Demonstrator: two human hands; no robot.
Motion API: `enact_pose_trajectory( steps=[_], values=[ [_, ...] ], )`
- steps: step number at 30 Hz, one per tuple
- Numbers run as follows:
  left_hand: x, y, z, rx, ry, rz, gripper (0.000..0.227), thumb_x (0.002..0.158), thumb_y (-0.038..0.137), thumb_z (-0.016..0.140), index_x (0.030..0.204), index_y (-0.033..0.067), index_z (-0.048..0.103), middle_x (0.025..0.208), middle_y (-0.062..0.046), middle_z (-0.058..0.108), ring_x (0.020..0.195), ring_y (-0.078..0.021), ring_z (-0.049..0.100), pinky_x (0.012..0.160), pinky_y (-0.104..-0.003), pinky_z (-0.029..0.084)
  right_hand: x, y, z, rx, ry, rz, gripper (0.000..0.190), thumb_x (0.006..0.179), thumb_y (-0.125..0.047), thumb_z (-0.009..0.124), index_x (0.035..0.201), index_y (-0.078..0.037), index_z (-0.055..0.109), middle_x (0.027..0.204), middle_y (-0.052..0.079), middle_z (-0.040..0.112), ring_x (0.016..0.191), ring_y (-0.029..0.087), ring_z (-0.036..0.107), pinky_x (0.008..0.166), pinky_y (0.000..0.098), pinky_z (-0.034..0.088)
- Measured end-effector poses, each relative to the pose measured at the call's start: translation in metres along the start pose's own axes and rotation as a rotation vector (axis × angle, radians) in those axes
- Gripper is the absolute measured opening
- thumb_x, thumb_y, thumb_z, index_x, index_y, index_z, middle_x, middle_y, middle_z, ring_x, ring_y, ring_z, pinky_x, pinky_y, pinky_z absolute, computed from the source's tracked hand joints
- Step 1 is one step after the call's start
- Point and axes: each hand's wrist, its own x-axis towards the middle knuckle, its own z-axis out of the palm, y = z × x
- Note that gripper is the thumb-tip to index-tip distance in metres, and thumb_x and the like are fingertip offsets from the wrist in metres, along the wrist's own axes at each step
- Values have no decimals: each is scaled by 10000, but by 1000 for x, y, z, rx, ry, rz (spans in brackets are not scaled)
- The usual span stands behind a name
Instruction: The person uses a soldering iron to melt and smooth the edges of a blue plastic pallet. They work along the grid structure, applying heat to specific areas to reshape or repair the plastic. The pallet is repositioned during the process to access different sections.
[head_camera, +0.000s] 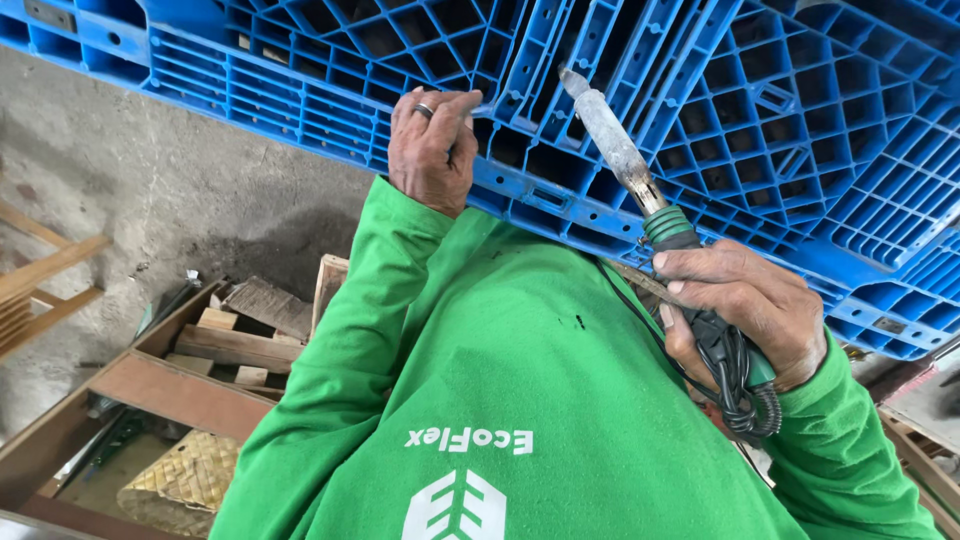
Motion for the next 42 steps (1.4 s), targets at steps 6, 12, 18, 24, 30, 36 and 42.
enact_pose_trajectory(
  steps=[6,12,18,24,30,36,42],
  values=[
    [-1,3,1,46,-61,-23,215,972,20,654,1181,54,694,1040,-90,728,1006,-294,676,1103,-487,447,2,-1,-4,-1,-29,-21,272,789,53,761,974,-20,575,1097,188,698,957,299,734,820,375,599],
    [2,9,0,67,-5,4,236,982,41,647,1216,59,670,1098,-87,726,1051,-298,675,1115,-488,427,5,0,-7,-7,-44,-24,273,787,50,762,977,-17,578,1107,182,700,967,302,735,835,386,599],
    [-5,58,-5,7,-70,-141,119,982,169,693,1068,88,697,965,-92,716,927,-284,645,878,-451,468,5,-1,-5,5,-53,0,268,795,56,772,970,-20,583,1106,180,702,933,279,735,794,359,597],
    [-26,116,-3,-917,-662,-561,381,1030,360,563,1121,29,728,1013,-93,733,960,-169,687,876,-307,548,4,4,-4,-12,-77,-34,282,769,52,788,959,-24,593,1100,176,707,904,275,733,764,352,593],
    [-37,144,0,-1617,-869,-772,454,1107,360,462,1235,-32,653,1138,-67,692,1081,-138,624,1016,-314,499,-3,17,-1,-44,-126,-128,413,678,-28,866,991,-20,596,1135,199,699,867,285,703,740,373,574],
    [-57,157,7,-1720,-731,-966,434,1137,334,500,1211,-62,662,1112,-112,692,1040,-175,631,987,-335,503,-12,17,10,-57,-86,-144,426,704,-40,884,1000,-35,578,1152,185,689,875,288,698,735,374,563],
    [-63,165,5,-1991,-666,-1126,345,1117,307,570,1224,-16,628,1079,-123,698,996,-207,672,961,-346,533,-9,12,17,-81,-52,-168,402,718,-31,865,998,-25,576,1145,189,692,916,307,707,779,385,573]
  ],
)
